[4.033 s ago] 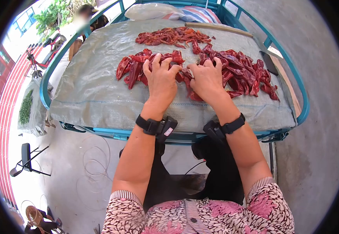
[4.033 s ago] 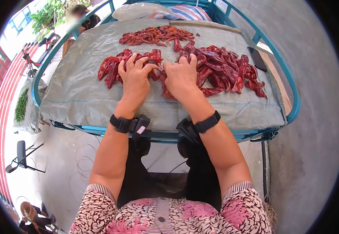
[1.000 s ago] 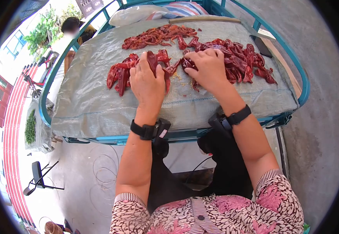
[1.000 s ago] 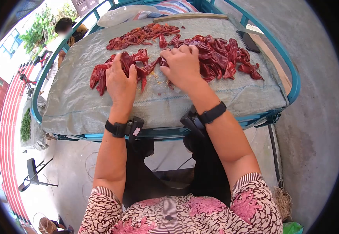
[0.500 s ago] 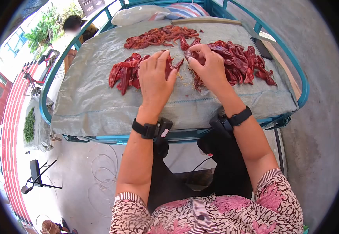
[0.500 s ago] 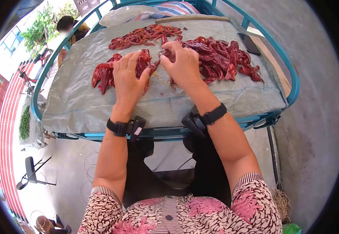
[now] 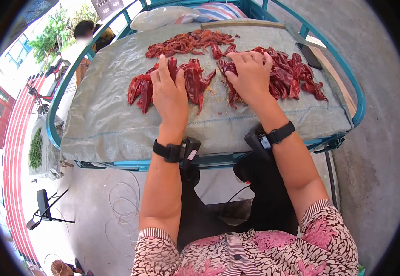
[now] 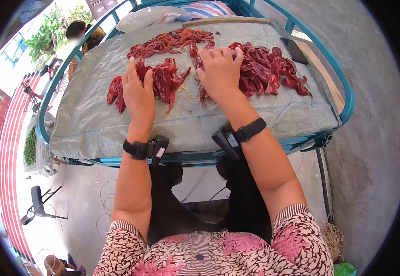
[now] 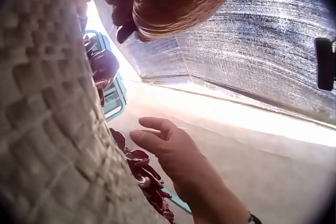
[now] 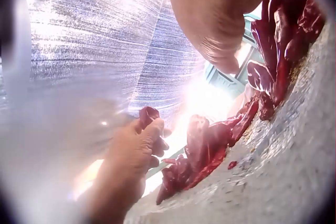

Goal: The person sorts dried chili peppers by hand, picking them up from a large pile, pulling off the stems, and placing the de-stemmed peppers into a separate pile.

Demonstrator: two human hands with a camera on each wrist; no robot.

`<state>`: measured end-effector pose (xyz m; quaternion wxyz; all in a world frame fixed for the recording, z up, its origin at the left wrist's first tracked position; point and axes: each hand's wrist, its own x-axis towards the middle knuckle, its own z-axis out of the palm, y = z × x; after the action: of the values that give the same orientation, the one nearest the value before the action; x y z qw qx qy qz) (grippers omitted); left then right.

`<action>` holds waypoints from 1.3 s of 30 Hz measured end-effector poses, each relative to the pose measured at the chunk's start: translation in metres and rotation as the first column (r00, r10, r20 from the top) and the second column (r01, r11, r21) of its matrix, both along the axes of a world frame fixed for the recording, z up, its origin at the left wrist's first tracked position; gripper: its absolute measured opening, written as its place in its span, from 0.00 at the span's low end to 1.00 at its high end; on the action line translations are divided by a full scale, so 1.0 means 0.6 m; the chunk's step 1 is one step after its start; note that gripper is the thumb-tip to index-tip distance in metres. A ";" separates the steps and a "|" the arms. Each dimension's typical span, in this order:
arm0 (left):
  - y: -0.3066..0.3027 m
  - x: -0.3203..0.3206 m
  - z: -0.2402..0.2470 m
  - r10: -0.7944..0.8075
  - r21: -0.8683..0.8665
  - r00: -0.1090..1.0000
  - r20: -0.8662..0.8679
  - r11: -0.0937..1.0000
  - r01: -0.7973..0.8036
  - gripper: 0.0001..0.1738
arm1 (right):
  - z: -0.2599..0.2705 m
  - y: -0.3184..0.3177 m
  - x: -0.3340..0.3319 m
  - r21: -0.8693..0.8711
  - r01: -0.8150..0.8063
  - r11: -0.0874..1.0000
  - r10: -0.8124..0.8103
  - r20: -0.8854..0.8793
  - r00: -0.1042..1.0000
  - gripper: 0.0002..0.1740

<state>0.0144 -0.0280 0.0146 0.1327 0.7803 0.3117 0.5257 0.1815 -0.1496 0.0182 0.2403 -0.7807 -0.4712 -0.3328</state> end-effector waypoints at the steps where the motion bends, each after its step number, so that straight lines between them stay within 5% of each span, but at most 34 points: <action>1: 0.000 0.001 0.001 -0.003 -0.036 1.000 0.007 0.999 0.003 0.30 | -0.001 0.003 0.000 -0.071 0.022 0.997 -0.021 0.024 0.999 0.22; 7: 0.015 0.005 -0.013 -0.226 -0.034 0.972 0.068 0.973 0.228 0.30 | -0.003 0.016 0.001 -0.218 0.065 0.974 -0.077 -0.048 0.996 0.21; 10: 0.023 0.007 -0.020 -0.261 0.074 0.965 -0.009 0.962 0.261 0.28 | -0.001 0.016 -0.006 -0.106 0.011 0.994 -0.022 -0.106 0.994 0.18; 13: 0.013 0.000 -0.010 -0.236 0.209 0.968 -0.081 0.946 0.248 0.27 | 0.000 0.026 -0.008 0.256 -0.165 0.953 0.218 -0.196 0.956 0.16; 16: -0.008 0.001 0.007 -0.249 0.220 0.965 -0.082 0.940 0.261 0.27 | 0.024 0.022 -0.026 0.433 -0.236 0.870 0.413 -0.377 0.829 0.14; 19: -0.023 0.008 0.006 -0.290 0.142 0.952 -0.096 0.943 0.301 0.28 | 0.034 0.015 -0.061 0.569 -0.304 0.764 0.626 -0.543 0.559 0.13; 24: -0.032 0.014 0.003 -0.316 0.011 0.948 -0.020 0.948 0.317 0.31 | 0.040 0.014 -0.061 0.601 -0.274 0.750 0.622 -0.504 0.599 0.12; 28: -0.027 0.015 -0.003 -0.089 0.211 0.981 -0.170 0.970 0.124 0.33 | 0.048 0.018 -0.025 0.614 -0.142 0.776 0.494 -0.452 0.743 0.12; 32: -0.014 0.021 -0.041 -0.023 0.226 0.942 -0.336 0.969 0.105 0.36 | 0.017 0.057 0.018 0.504 -0.250 0.826 0.476 -0.388 0.789 0.12; 33: -0.014 0.020 -0.043 -0.024 0.219 0.938 -0.345 0.970 0.105 0.36 | 0.035 0.051 0.004 0.336 -0.193 0.922 0.353 -0.521 0.777 0.12; 36: -0.011 0.019 -0.048 -0.005 0.207 0.916 -0.400 0.974 0.096 0.38 | 0.030 0.062 0.023 -0.051 -0.176 0.983 0.152 -0.310 0.938 0.13; 39: -0.013 0.018 -0.049 -0.001 0.200 0.908 -0.419 0.975 0.093 0.37 | 0.029 0.078 0.031 -0.292 -0.031 0.956 -0.018 -0.161 0.987 0.15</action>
<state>0.0255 -0.0358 -0.0149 -0.0096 0.8915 0.2548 0.3744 0.2001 -0.1028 0.0354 0.1602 -0.8305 -0.4970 -0.1941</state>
